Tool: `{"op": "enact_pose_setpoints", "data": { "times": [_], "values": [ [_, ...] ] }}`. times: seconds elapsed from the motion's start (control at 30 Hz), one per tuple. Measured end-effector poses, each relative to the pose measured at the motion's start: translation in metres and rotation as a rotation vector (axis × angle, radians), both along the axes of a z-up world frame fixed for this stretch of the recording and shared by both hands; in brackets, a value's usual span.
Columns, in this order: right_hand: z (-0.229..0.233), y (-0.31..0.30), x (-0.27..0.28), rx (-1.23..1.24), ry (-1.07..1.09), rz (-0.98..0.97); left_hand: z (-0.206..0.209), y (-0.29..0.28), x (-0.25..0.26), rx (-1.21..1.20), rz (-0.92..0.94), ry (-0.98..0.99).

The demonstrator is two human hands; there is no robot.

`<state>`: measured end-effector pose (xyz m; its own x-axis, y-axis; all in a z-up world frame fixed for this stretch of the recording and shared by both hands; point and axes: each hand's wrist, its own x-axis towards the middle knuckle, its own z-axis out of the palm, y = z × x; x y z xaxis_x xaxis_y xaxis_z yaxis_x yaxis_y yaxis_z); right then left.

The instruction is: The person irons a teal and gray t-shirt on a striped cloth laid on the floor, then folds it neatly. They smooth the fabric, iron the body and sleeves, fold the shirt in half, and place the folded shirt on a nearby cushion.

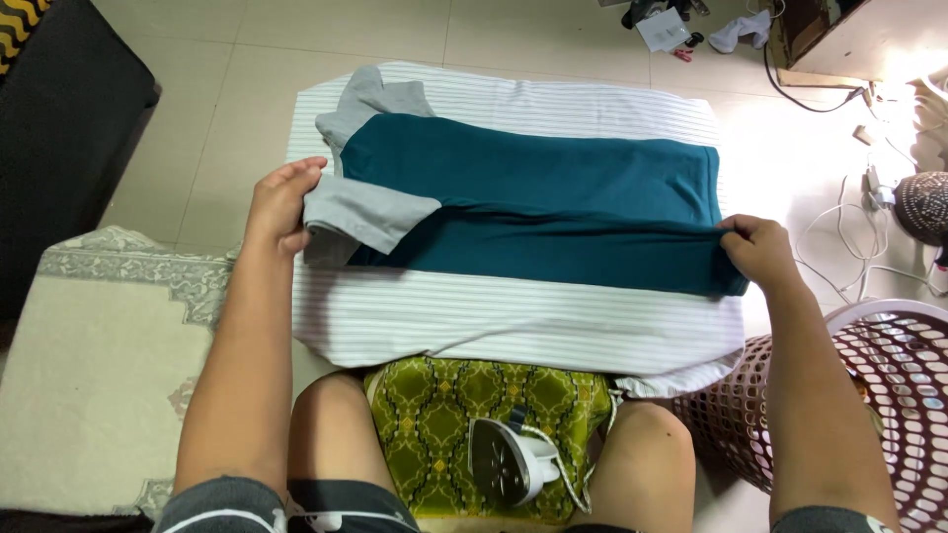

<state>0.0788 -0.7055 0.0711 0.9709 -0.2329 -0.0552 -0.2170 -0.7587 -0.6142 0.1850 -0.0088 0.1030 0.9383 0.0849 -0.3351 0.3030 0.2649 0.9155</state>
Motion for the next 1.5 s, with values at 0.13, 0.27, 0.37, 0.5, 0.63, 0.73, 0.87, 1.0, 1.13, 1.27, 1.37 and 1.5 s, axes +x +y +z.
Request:
{"op": "enact_pose_setpoints", "data": {
  "times": [0.13,0.27,0.37,0.5,0.63,0.73,0.87,1.0,1.13,1.27,1.37,1.5],
  "values": [
    [-0.015,-0.006,0.026,0.206,0.084,-0.112,-0.027,-0.003,0.035,-0.122,0.007,-0.06],
    [-0.024,-0.01,0.04,0.298,0.106,-0.185,-0.046,-0.008,0.055,-0.136,0.073,-0.061],
    [-0.024,-0.003,0.045,0.24,0.117,-0.21,-0.049,-0.013,0.064,-0.134,0.108,-0.057],
    [-0.021,0.009,0.042,0.158,0.155,-0.247,-0.065,-0.017,0.072,-0.079,0.104,0.07],
    [-0.027,0.0,0.032,0.24,0.158,-0.279,-0.108,-0.003,0.052,0.55,0.05,-0.228],
    [-0.036,-0.022,0.018,0.284,0.233,-0.34,-0.114,0.012,-0.006,1.089,0.083,-0.23],
    [-0.047,-0.03,-0.006,0.353,0.159,-0.444,-0.072,0.005,-0.058,1.078,-0.026,0.152],
    [-0.054,0.008,-0.014,0.153,-0.002,-0.482,-0.067,-0.006,-0.068,1.079,0.085,-0.003],
    [-0.051,0.028,-0.015,-0.099,-0.192,-0.431,-0.092,0.002,-0.072,1.183,0.216,-0.293],
    [-0.045,0.027,-0.013,-0.21,-0.132,-0.421,-0.103,0.011,-0.079,1.457,0.16,-0.294],
    [-0.042,0.031,-0.012,-0.292,-0.051,-0.414,-0.106,0.004,-0.076,1.505,0.167,-0.182],
    [-0.043,0.037,-0.01,-0.337,-0.015,-0.419,-0.101,0.0,-0.081,1.449,0.225,-0.338]
  ]
}}
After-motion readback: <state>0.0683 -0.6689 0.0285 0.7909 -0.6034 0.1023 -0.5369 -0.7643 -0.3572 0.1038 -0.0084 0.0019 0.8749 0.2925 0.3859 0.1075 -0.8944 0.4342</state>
